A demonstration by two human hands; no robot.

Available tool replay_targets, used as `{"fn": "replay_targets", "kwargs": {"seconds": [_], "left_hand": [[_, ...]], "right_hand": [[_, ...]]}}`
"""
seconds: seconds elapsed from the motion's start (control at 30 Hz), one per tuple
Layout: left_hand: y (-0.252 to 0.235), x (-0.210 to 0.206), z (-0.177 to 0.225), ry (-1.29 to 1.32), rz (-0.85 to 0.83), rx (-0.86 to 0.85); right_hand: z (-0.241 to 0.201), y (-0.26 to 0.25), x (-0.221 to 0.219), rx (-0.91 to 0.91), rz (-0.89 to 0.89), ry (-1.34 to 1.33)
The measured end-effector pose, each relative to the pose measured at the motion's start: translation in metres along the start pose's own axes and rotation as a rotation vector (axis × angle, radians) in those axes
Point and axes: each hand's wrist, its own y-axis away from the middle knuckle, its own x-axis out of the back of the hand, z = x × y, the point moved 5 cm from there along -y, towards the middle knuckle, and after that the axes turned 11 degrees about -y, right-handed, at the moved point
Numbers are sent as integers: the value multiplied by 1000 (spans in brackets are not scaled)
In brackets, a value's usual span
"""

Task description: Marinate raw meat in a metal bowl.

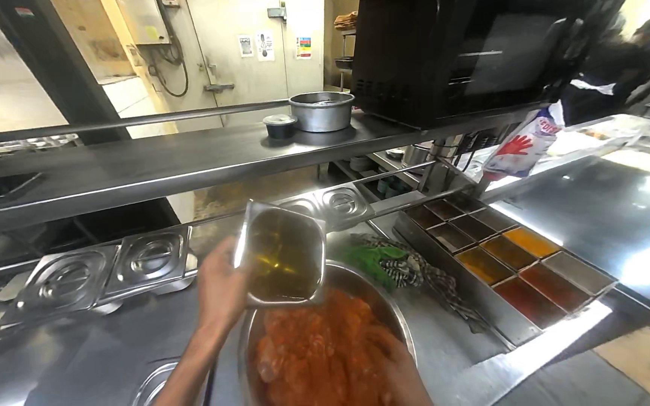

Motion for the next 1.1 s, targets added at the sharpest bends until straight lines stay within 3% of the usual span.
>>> {"fn": "replay_targets", "kwargs": {"seconds": [0.13, 0.3, 0.4, 0.63, 0.73, 0.8, 0.87, 0.97, 1.03, 1.1], "left_hand": [[5, 7, 1, -13, 16, -3], [9, 8, 2, 15, 16, 2], [10, 6, 1, 30, 31, 15], [8, 10, -5, -2, 83, 77], [4, 18, -14, 29, 126, 106], [3, 27, -19, 40, 143, 131], [3, 36, -23, 44, 160, 136], [6, 46, -28, 43, 158, 131], [10, 49, -32, 57, 153, 150], [13, 51, -35, 87, 148, 178]], "right_hand": [[1, -3, -11, -79, 37, -163], [-3, -14, -64, -504, 201, -808], [-12, -25, -95, -656, 262, -946], [-33, -65, -140, -678, 258, -1052], [-42, -78, -155, -674, 112, -1125], [-46, -75, -154, -654, -47, -1005], [-42, -72, -139, -505, -301, -611], [-40, -69, -104, -114, -637, 450], [-38, -58, -87, -76, -679, 961], [-42, -52, -73, -5, -528, 950]]}}
